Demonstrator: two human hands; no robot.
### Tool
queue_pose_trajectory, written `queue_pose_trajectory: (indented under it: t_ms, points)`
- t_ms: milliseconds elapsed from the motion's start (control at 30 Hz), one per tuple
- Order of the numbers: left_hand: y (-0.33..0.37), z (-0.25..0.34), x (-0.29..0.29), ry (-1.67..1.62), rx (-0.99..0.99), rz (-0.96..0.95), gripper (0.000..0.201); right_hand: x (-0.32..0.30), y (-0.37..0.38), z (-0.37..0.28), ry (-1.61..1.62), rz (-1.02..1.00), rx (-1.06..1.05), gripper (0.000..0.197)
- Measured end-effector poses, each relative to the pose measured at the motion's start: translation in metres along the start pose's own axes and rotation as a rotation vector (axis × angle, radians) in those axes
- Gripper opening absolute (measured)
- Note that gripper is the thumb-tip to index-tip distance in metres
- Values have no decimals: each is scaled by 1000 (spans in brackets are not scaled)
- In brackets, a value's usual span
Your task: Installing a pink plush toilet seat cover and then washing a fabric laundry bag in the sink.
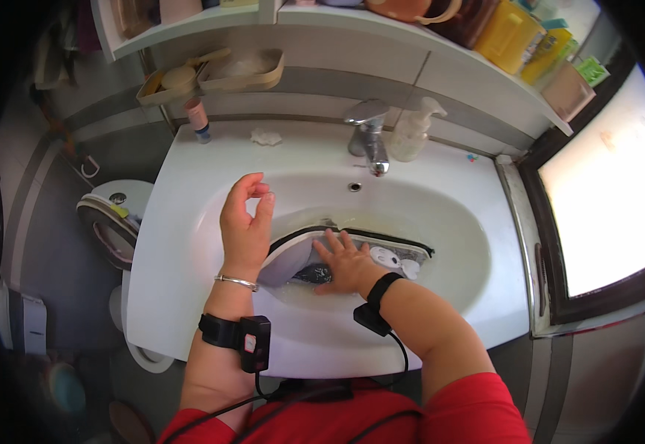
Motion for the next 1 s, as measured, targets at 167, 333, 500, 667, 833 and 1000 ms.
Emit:
queue_pose_trajectory:
  t_ms: [167,333,500,667,833,1000]
  points:
    - [-2,4,5,-2,81,5,25,11,26,15,-47,89,66,76]
    - [-4,2,8,-22,71,-25,25,8,42,32,2,242,82,51]
    - [-5,3,11,-60,5,-96,25,-19,10,34,207,522,-85,40]
    - [-16,-1,33,-45,-62,-386,29,-53,-28,29,191,354,81,37]
    - [-30,2,47,154,16,-731,33,-61,-47,43,391,358,-48,34]
    - [-34,1,56,167,-47,-868,38,-31,-56,74,284,316,-140,47]
Point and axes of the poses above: each hand's wrist, its own y-axis towards the middle knuckle, its own x-axis out of the palm, z = x × y, the point moved 4 cm from there along y, towards the middle knuckle, and after that the axes turned 6 degrees about -z, right-handed, at the moved point
